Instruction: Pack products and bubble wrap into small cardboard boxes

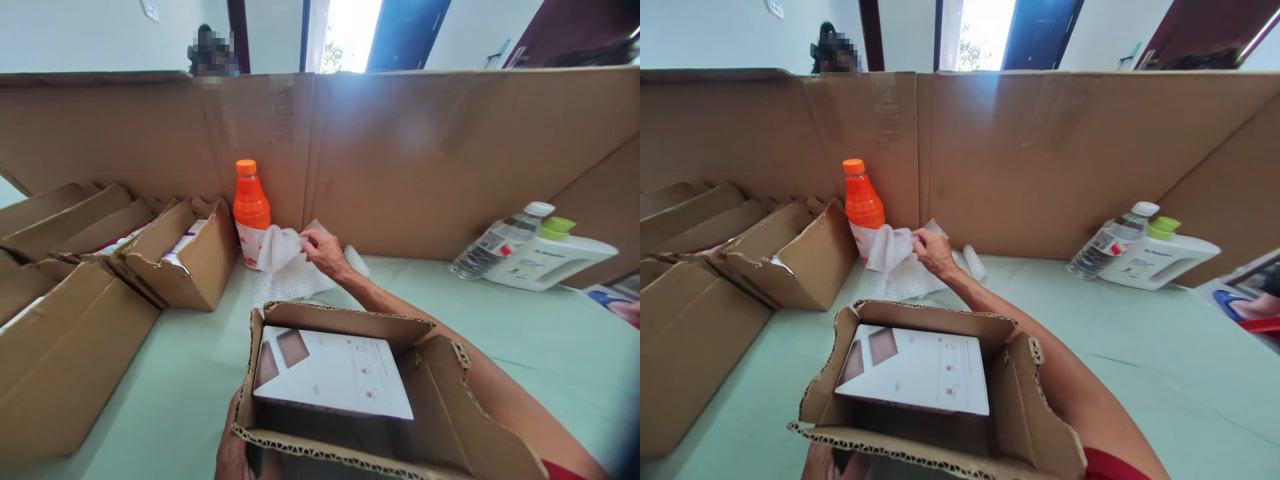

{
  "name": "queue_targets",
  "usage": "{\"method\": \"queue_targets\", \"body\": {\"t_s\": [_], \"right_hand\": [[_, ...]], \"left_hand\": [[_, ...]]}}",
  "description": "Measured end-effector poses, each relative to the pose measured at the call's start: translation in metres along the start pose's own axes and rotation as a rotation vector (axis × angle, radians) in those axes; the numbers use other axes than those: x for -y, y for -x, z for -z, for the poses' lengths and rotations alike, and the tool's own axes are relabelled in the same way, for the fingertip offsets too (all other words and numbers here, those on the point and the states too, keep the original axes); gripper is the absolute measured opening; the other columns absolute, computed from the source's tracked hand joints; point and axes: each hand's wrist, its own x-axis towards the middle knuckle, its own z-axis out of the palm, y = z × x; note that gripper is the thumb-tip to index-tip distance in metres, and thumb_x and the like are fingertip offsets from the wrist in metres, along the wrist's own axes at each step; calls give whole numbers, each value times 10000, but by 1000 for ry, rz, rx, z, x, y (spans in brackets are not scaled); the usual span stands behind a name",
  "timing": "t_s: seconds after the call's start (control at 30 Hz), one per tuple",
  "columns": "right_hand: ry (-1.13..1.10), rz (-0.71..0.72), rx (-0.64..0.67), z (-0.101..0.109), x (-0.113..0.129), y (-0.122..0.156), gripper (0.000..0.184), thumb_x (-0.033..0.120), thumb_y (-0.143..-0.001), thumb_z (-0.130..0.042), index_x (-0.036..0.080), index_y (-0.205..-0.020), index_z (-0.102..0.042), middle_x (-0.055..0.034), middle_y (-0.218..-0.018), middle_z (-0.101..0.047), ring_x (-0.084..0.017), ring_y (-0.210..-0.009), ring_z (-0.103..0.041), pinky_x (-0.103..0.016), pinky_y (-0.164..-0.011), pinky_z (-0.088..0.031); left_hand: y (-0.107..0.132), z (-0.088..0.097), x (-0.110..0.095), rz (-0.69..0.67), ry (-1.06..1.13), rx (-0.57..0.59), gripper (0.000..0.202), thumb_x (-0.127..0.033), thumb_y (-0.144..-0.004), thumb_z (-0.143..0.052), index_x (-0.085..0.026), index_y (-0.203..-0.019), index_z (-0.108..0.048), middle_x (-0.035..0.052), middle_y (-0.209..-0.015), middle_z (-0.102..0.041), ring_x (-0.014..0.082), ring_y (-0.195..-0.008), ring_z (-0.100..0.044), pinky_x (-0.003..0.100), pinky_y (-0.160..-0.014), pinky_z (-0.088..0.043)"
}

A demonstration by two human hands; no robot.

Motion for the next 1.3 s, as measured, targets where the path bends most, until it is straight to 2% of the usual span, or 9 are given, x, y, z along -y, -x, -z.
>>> {"method": "queue_targets", "body": {"t_s": [0.2, 0.3, 0.47, 0.6, 0.73, 0.87, 1.0, 1.1, 1.3], "right_hand": [[-508, 4, -168, 36, 11, 14, 223, 304, -889, -545, 156, -1014, -655, -6, -758, -710, -92, -524, -632, -219, -534, -520], [-774, -39, -252, 54, 21, 29, 229, 358, -810, -662, 172, -943, -671, 4, -712, -700, -93, -515, -622, -187, -445, -423], [-891, -134, -462, 105, 28, 71, 286, 369, -722, -735, 186, -930, -665, 15, -719, -703, -93, -513, -623, -181, -415, -372], [-906, -219, -683, 148, 13, 133, 355, 365, -647, -784, 206, -926, -632, 40, -731, -684, -89, -503, -621, -179, -415, -368], [-807, -455, -782, 156, -12, 237, 412, 393, -625, -783, 211, -949, -605, 37, -727, -651, -120, -524, -644, -201, -427, -387], [-412, -758, -540, 146, -23, 357, 523, 483, -695, -711, 201, -1122, -603, -26, -752, -718, -196, -563, -675, -286, -485, -467], [72, -778, -332, 140, -10, 427, 429, 488, -755, -625, 268, -1122, -651, -16, -784, -752, -218, -570, -664, -371, -609, -538], [54, -627, -174, 125, 14, 427, 304, 461, -854, -549, 272, -1044, -691, -53, -865, -771, -237, -698, -703, -377, -679, -556], [-134, -329, 29, 75, 56, 367, 491, 309, -870, -568, 225, -1353, -536, -80, -1049, -719, -207, -808, -666, -349, -707, -544]], "left_hand": [[2, -9, -9, 33, -16, -64, 766, -612, -818, -623, -177, -1438, -508, 205, -1479, -520, 433, -1379, -476, 561, -1105, -442], [-7, -7, -20, -28, 61, -21, 735, -619, -841, -584, -149, -1402, -522, 217, -1389, -576, 417, -1329, -523, 545, -1075, -462], [-19, 2, -28, -99, 102, 30, 634, -544, -845, -614, -151, -1340, -556, 178, -1202, -661, 363, -1161, -628, 501, -982, -523], [-25, 6, -36, -106, 146, 41, 630, -511, -809, -637, -157, -1323, -552, 167, -1251, -650, 339, -1144, -634, 469, -946, -533], [-26, 13, -50, -91, 163, 66, 594, -493, -780, -655, -163, -1266, -566, 146, -1210, -657, 326, -1125, -629, 455, -948, -514], [-25, 21, -60, -73, 139, 76, 527, -508, -756, -679, -171, -1152, -590, 101, -1043, -669, 302, -986, -642, 420, -857, -523], [-24, 27, -63, -95, 115, 81, 440, -495, -783, -654, -192, -1094, -583, 71, -1003, -650, 266, -911, -625, 372, -786, -510], [-23, 31, -66, -159, 100, 28, 395, -481, -803, -634, -208, -1076, -551, 52, -981, -621, 240, -881, -608, 350, -768, -496], [-23, 38, -70, -296, -101, -97, 251, -459, -811, -615, -241, -756, -503, -23, -720, -458, 169, -639, -463, 301, -605, -407]]}}
